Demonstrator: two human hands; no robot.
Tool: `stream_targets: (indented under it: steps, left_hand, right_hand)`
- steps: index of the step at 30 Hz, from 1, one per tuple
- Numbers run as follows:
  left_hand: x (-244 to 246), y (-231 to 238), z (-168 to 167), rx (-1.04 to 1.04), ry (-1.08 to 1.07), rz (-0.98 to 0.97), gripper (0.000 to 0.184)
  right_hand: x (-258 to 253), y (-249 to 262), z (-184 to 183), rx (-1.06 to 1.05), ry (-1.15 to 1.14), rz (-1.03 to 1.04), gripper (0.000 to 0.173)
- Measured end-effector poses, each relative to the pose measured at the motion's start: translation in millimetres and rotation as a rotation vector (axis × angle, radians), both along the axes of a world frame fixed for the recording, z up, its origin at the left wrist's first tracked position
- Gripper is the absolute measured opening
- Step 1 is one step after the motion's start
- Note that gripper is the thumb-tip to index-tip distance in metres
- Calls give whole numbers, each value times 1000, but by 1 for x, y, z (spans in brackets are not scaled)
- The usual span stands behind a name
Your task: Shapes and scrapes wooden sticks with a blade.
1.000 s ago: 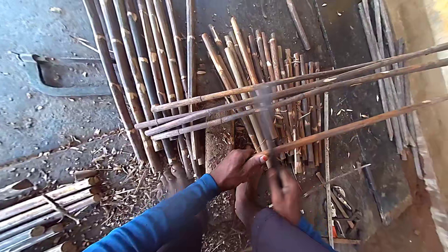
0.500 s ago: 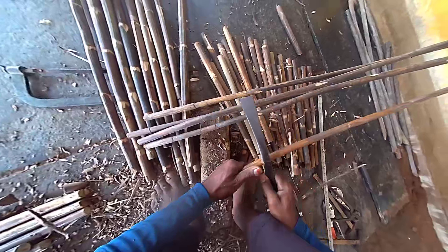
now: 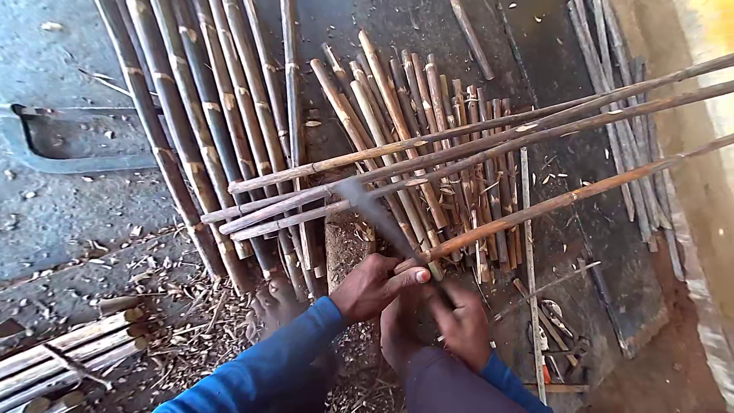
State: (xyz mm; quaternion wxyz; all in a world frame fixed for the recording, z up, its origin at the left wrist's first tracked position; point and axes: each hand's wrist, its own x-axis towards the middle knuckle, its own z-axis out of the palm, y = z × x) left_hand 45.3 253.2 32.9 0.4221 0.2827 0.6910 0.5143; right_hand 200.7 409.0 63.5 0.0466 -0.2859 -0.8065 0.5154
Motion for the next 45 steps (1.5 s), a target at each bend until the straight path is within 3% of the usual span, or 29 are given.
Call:
stream_targets:
  steps: [2, 6, 9, 12, 14, 17, 19, 22, 25, 27, 31, 33, 35, 36, 39, 40, 42, 45]
  left_hand:
    - [-1, -1, 2, -20, -15, -13, 63]
    - [-6, -1, 6, -52, -94, -78, 60]
    - [-5, -2, 10, -52, -126, -61, 61]
    - [-7, -3, 13, -30, -184, -58, 59]
    - [-7, -3, 10, 22, -174, -127, 57]
    - [0, -12, 5, 40, -200, -206, 53]
    - [6, -23, -6, 34, -196, -127, 48]
    - [12, -35, -15, 164, -253, 16, 68]
    - [17, -42, -14, 246, -293, 107, 29]
    - [20, -51, -17, 218, -250, 137, 18]
    - [29, -74, -19, 165, -238, 252, 24]
    - [26, -75, -12, 134, -248, 259, 56]
    - [22, -66, -5, 140, -231, 232, 69]
    - [20, -61, -2, 175, -220, 206, 63]
    - [22, -52, -7, 317, -180, 236, 21]
    - [22, -55, -10, 329, -170, 222, 16]
    - [20, -67, -14, 237, -128, 148, 21]
    - [13, -98, -19, -224, 265, -90, 38]
  right_hand:
    - [-8, 9, 3, -88, 33, -207, 33]
    - [0, -5, 0, -53, 6, 26, 25]
    - [-7, 9, 4, -112, 21, -216, 33]
    - [-1, -8, -1, -106, 14, 10, 25]
    - [-3, -7, 0, -209, 41, -9, 29]
    - [-24, 17, 9, -604, 166, -326, 46]
    - [-36, 22, 12, -794, 235, -425, 37]
    - [-42, 15, 11, -800, 223, -444, 28]
    - [-46, 1, 11, -785, 224, -432, 26]
    - [-51, -5, 14, -778, 234, -431, 26]
    - [-57, -5, 21, -776, 231, -417, 25]
    - [-58, -7, 21, -785, 230, -419, 26]
    - [-59, -11, 20, -789, 227, -406, 26]
    - [-59, -14, 20, -783, 223, -399, 27]
    - [-60, -17, 22, -762, 228, -384, 28]
    - [-61, -17, 22, -753, 233, -379, 27]
    - [-61, -17, 20, -746, 222, -391, 26]
    - [-58, -21, 16, -762, 179, -432, 25]
